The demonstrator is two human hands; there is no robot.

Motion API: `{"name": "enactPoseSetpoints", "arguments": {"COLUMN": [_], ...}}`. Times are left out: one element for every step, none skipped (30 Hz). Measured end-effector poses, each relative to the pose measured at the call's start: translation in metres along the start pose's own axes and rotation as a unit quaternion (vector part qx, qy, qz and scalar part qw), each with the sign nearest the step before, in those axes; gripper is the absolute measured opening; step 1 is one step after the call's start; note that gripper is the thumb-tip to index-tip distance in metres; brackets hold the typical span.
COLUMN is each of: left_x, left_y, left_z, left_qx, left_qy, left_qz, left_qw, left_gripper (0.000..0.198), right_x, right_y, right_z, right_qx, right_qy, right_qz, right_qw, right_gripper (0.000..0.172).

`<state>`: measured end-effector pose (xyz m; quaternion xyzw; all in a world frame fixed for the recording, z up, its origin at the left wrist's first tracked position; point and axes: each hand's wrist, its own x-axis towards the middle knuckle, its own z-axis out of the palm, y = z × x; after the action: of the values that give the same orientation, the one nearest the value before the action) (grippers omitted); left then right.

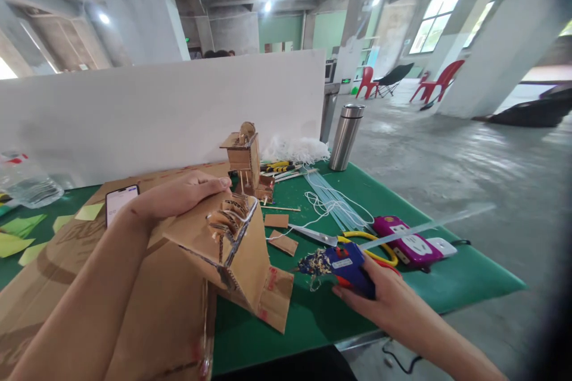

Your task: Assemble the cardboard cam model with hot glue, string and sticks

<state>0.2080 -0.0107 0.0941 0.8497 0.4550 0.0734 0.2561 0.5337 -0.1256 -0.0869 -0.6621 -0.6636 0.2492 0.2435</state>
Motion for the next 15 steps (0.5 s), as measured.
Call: {"name": "enactPoseSetpoints", "arguments": {"left_x": [0.002,0.004,0.006,0.008,0.009,0.010,0.010,0.010,0.010,0.009,0.008,0.006,0.005,0.003,0.001], "left_y": [0.000,0.001,0.002,0.003,0.005,0.007,0.008,0.009,0.009,0.009,0.009,0.008,0.008,0.007,0.007], "left_z": [0.000,-0.001,-0.001,-0.001,-0.001,0.000,0.000,0.000,0.000,0.000,0.000,-0.001,-0.001,-0.001,-0.001], "left_qx": [-0.004,-0.009,-0.015,-0.020,-0.025,-0.028,-0.029,-0.028,-0.026,-0.023,-0.020,-0.018,-0.017,-0.015,-0.015], "left_qy": [-0.009,-0.017,-0.024,-0.029,-0.031,-0.032,-0.030,-0.028,-0.026,-0.025,-0.025,-0.025,-0.026,-0.026,-0.027], "left_qz": [0.008,0.012,0.014,0.014,0.012,0.010,0.009,0.011,0.014,0.018,0.021,0.021,0.018,0.013,0.008], "left_qw": [1.000,1.000,0.999,0.999,0.999,0.999,0.999,0.999,0.999,0.999,0.999,0.999,0.999,0.999,0.999], "left_gripper": [0.049,0.047,0.046,0.044,0.042,0.041,0.040,0.040,0.040,0.041,0.043,0.045,0.047,0.048,0.050], "right_x": [0.001,0.003,0.004,0.005,0.006,0.007,0.008,0.010,0.011,0.013,0.014,0.016,0.017,0.019,0.020], "right_y": [-0.002,-0.003,-0.006,-0.008,-0.010,-0.013,-0.016,-0.018,-0.021,-0.023,-0.025,-0.027,-0.028,-0.029,-0.030], "right_z": [-0.002,-0.004,-0.006,-0.008,-0.010,-0.012,-0.014,-0.016,-0.018,-0.019,-0.020,-0.020,-0.021,-0.021,-0.021], "right_qx": [0.018,0.037,0.055,0.071,0.082,0.089,0.093,0.095,0.100,0.106,0.113,0.118,0.119,0.116,0.106], "right_qy": [0.000,-0.002,-0.009,-0.025,-0.048,-0.072,-0.095,-0.116,-0.134,-0.153,-0.174,-0.193,-0.203,-0.205,-0.206], "right_qz": [0.006,0.012,0.018,0.023,0.026,0.030,0.033,0.036,0.038,0.040,0.042,0.050,0.065,0.081,0.094], "right_qw": [1.000,0.999,0.998,0.997,0.995,0.993,0.991,0.988,0.985,0.982,0.977,0.973,0.970,0.969,0.968], "right_gripper": [0.047,0.046,0.046,0.048,0.048,0.045,0.042,0.039,0.037,0.035,0.034,0.033,0.032,0.031,0.031]}}
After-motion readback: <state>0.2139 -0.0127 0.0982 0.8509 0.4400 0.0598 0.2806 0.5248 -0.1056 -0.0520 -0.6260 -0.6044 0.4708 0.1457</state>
